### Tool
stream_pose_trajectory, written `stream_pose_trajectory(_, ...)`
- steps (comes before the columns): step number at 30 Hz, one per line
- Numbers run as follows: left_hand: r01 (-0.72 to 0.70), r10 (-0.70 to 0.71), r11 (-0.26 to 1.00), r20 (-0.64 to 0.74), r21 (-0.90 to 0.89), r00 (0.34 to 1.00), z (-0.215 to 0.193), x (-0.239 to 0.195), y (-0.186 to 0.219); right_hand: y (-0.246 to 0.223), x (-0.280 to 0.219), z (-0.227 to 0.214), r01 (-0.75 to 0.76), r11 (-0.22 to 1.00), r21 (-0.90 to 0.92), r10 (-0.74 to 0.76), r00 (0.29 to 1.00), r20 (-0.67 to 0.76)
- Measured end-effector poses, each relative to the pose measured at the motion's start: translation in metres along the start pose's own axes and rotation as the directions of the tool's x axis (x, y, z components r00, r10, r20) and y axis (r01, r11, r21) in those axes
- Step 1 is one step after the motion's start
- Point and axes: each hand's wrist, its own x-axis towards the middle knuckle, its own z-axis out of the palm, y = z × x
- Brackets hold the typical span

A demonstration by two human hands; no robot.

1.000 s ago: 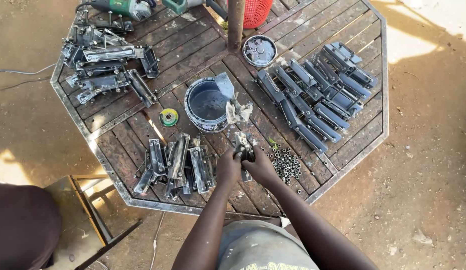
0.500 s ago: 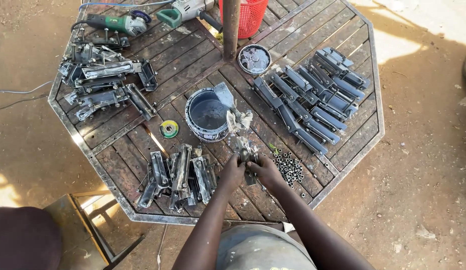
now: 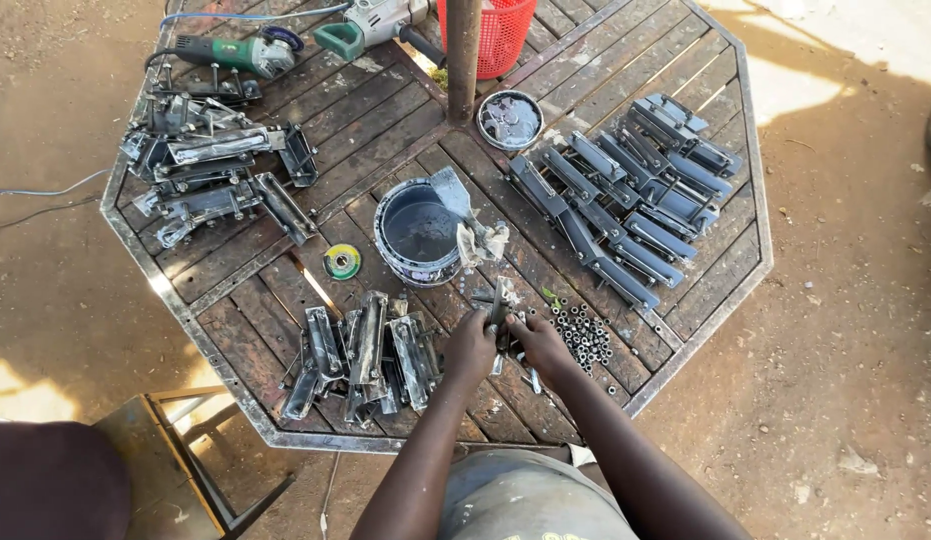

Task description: Applying a dark sealant or protective coating to metal parts using a rag

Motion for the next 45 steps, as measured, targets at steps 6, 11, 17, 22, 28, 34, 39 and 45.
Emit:
stream_pose_trajectory(6, -0.015, 0.018, 0.995, 0.035, -0.095, 0.999, -0.031, -0.039, 0.04, -0.057, -0.027, 0.006, 0.138, 0.981, -0.14, -0.142, 0.99, -0.018)
stream_pose_trajectory(11, 0.006, -0.015, 0.983, -0.043, -0.185, 0.999, -0.029, -0.026, 0.031, -0.059, -0.025, -0.004, 0.135, 0.985, -0.11, -0.13, 0.99, 0.053)
stream_pose_trajectory(17, 0.125, -0.14, 0.979, -0.084, -0.158, 0.987, -0.04, -0.029, 0.04, -0.071, -0.052, 0.015, 0.178, 0.981, -0.081, -0.166, 0.976, 0.14)
stream_pose_trajectory(22, 0.266, -0.292, 0.949, -0.15, -0.169, 0.945, -0.042, -0.019, -0.008, -0.072, -0.059, 0.017, 0.146, 0.983, 0.115, -0.169, 0.959, 0.229)
stream_pose_trajectory(28, 0.256, -0.297, 0.872, -0.035, -0.417, 0.954, -0.06, -0.038, 0.007, -0.072, -0.037, 0.013, 0.16, 0.807, -0.569, -0.086, 0.984, 0.155)
stream_pose_trajectory(34, 0.151, -0.155, 0.835, 0.037, -0.529, 0.987, -0.079, -0.044, 0.012, -0.098, -0.024, 0.019, 0.103, 0.981, -0.167, -0.08, 0.987, 0.137)
stream_pose_trajectory(39, 0.073, -0.007, 0.731, 0.099, -0.679, 0.995, -0.088, -0.058, 0.028, -0.107, -0.012, 0.028, 0.087, 0.984, 0.153, -0.095, 0.994, 0.048)
stream_pose_trajectory(45, 0.033, 0.049, 0.698, 0.095, -0.715, 0.994, -0.049, -0.032, -0.036, -0.121, 0.007, 0.022, 0.098, 0.979, 0.177, -0.094, 0.995, -0.029)
